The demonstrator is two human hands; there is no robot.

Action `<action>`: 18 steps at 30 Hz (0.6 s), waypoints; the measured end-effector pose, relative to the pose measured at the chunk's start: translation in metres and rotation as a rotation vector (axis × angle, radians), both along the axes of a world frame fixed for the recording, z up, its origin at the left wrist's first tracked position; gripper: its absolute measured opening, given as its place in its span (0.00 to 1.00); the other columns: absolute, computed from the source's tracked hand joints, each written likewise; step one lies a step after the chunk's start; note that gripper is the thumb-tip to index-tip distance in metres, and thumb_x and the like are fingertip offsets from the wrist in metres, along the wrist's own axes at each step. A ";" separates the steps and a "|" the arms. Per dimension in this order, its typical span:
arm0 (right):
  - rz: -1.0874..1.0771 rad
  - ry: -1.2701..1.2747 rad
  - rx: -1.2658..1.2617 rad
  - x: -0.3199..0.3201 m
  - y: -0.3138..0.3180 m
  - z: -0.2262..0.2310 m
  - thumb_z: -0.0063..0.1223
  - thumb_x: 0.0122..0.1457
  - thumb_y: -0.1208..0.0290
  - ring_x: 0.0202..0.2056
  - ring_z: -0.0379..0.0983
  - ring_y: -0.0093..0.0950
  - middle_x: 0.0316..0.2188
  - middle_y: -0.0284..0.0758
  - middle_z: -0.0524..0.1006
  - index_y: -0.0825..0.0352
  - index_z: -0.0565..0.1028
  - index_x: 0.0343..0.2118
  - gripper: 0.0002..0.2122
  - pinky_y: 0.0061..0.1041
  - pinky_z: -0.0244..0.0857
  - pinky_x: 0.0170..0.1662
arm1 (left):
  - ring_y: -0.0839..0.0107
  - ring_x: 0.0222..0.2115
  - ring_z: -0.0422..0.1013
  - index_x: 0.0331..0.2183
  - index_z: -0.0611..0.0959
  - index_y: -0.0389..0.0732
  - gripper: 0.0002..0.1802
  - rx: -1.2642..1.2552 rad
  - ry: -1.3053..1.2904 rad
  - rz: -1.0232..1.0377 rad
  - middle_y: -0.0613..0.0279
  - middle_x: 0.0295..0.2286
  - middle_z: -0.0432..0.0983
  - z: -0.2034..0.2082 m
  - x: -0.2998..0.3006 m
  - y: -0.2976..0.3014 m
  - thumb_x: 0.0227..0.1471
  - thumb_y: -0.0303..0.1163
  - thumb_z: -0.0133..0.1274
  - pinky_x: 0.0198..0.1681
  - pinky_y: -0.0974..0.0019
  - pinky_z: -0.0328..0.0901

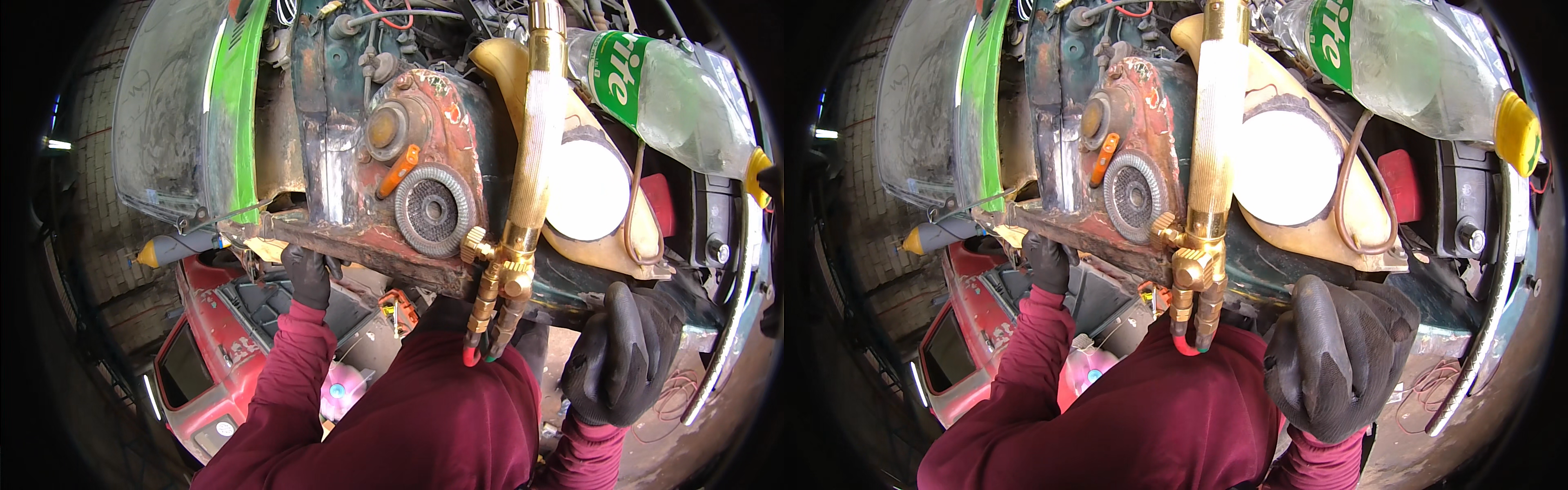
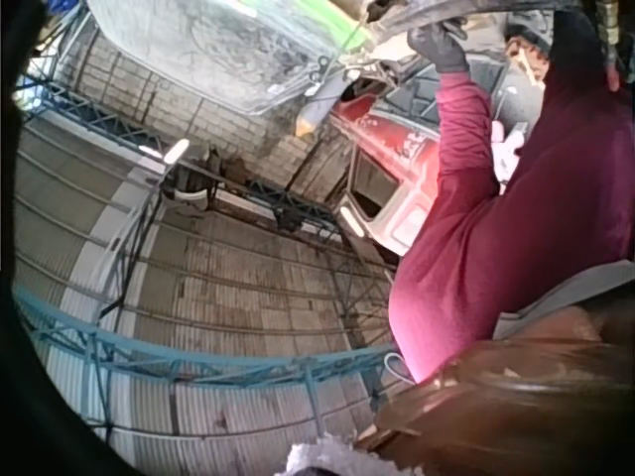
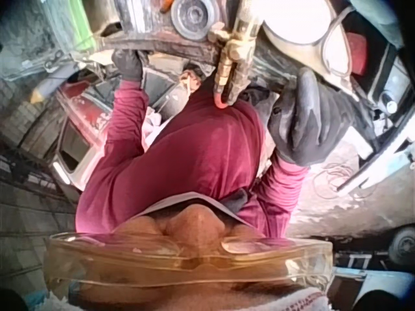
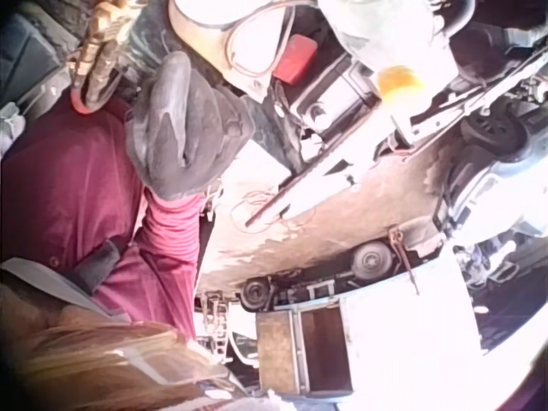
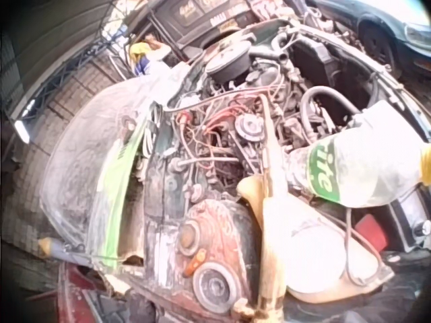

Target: The person uses a welding torch to heat and join metal pieces on a car's front frame. They repeatedly position a metal plate, apply heat, and adjust the piece with pliers and a hammer to fit it into place.

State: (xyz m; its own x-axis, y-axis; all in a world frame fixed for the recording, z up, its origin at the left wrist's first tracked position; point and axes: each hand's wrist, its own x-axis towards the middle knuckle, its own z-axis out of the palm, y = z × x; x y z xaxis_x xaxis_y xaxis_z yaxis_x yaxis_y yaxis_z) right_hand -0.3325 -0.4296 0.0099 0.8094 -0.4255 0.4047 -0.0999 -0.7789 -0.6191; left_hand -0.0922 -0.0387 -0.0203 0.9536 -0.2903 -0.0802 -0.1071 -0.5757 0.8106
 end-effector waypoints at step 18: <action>-0.006 -0.006 -0.070 0.003 0.000 -0.002 0.63 0.54 0.84 0.42 0.81 0.43 0.44 0.43 0.83 0.70 0.80 0.57 0.24 0.50 0.74 0.50 | 0.71 0.13 0.72 0.29 0.85 0.32 0.23 -0.125 0.061 0.034 0.54 0.18 0.80 -0.005 -0.001 0.006 0.72 0.41 0.57 0.18 0.68 0.64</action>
State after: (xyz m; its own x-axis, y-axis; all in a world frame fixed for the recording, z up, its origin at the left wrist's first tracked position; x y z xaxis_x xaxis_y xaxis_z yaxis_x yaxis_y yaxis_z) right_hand -0.3295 -0.4293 0.0078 0.8043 -0.4013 0.4384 -0.1017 -0.8197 -0.5638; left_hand -0.0928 -0.0325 -0.0255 0.9575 -0.2693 -0.1036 -0.0375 -0.4722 0.8807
